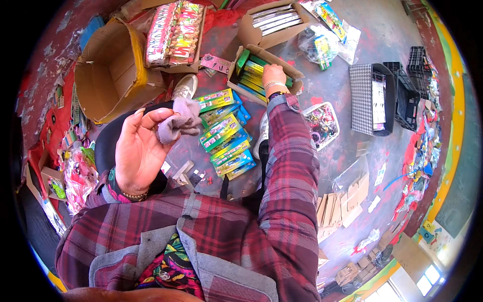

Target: The person sits on the floor and wipes the exterior of small rectangular boxes with a cloth. They pick up each box, wipe it, and place it into a larger cardboard box. The person repeats this process for multiple boxes.

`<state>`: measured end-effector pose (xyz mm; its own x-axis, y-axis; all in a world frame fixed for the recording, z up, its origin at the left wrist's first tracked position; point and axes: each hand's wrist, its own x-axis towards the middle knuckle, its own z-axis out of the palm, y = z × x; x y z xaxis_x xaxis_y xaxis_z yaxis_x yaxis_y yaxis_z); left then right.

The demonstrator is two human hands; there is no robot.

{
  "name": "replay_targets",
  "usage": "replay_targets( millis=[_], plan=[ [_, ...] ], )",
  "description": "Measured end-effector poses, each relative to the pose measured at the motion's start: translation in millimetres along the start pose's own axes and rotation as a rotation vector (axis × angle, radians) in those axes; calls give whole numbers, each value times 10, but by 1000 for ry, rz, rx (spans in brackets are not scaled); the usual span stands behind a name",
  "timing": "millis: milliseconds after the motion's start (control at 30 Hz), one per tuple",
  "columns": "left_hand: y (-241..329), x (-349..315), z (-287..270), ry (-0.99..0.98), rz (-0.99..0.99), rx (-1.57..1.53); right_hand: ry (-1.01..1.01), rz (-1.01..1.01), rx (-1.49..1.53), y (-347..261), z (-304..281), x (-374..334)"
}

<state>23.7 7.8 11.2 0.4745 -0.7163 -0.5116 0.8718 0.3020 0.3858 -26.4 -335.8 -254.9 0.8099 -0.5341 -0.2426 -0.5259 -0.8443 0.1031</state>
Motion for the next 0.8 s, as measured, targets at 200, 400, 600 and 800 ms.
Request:
replay_targets(
  millis=[200,400,600,800],
  plan=[
    [-3,31,-46,11,-7,18,61,9,16,-23,197,7],
    [-15,40,-14,-12,-16,16,336,-46,-26,43,356,-38],
    [-16,40,-34,21,-23,22,-80,111,55,-43,-18,-65],
    [-31,38,-18,41,-21,39,-325,138,83,-135,48,-69]
  ],
)
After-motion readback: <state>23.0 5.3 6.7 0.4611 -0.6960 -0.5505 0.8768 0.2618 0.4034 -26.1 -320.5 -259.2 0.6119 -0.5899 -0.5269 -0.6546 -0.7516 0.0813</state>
